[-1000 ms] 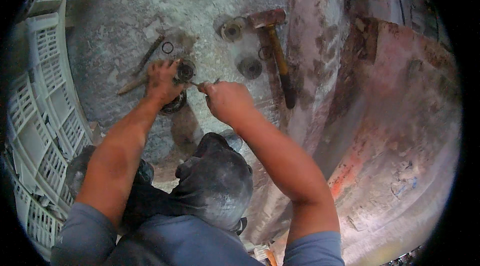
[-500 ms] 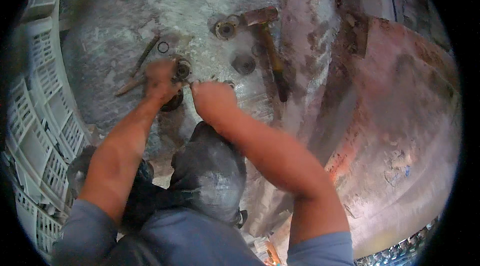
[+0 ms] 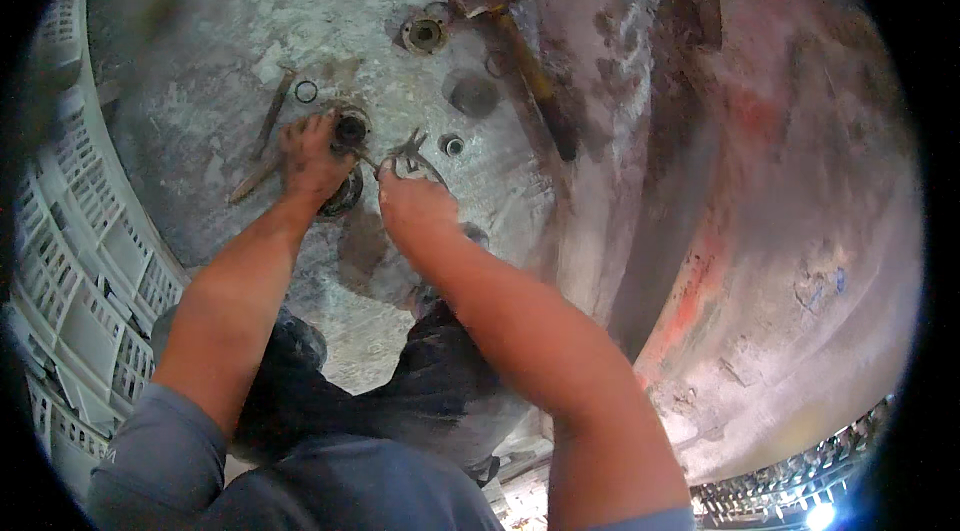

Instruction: The person sits on the floor and uses pliers to remove a retaining clip from a cylindrical metal part. They then retrieve a screwdriver from a nearby crate and use it to pry at the same part. The person continues to manipulate the metal components with pliers and their hands.

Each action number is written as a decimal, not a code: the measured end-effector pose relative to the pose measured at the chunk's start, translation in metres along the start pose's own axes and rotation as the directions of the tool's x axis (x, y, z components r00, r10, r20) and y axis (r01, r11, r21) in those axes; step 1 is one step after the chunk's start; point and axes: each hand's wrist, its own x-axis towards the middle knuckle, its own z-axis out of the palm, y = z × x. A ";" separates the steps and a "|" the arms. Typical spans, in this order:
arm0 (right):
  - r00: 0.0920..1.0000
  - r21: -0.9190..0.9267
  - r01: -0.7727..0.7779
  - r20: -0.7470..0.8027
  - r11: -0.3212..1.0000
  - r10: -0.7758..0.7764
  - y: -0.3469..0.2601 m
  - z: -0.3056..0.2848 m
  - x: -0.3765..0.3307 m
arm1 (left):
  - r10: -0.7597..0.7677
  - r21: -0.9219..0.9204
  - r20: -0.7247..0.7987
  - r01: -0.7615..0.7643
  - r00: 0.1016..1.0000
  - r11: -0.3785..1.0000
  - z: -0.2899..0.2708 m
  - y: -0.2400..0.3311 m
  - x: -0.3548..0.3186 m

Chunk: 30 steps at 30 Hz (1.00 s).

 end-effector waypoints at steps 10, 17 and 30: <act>0.958 0.059 -0.234 0.183 0.970 0.220 -0.033 0.007 -0.008 | 0.074 0.037 0.007 -0.074 0.997 0.997 0.008 -0.021 0.001; 0.960 0.301 -0.280 0.078 0.912 0.269 -0.041 0.048 -0.007 | 0.085 0.019 0.189 -0.090 0.978 0.996 -0.015 -0.021 0.006; 0.987 0.443 -0.154 0.101 0.883 0.122 0.050 0.005 0.009 | 0.074 -0.016 0.134 -0.073 0.988 0.997 -0.001 -0.024 0.011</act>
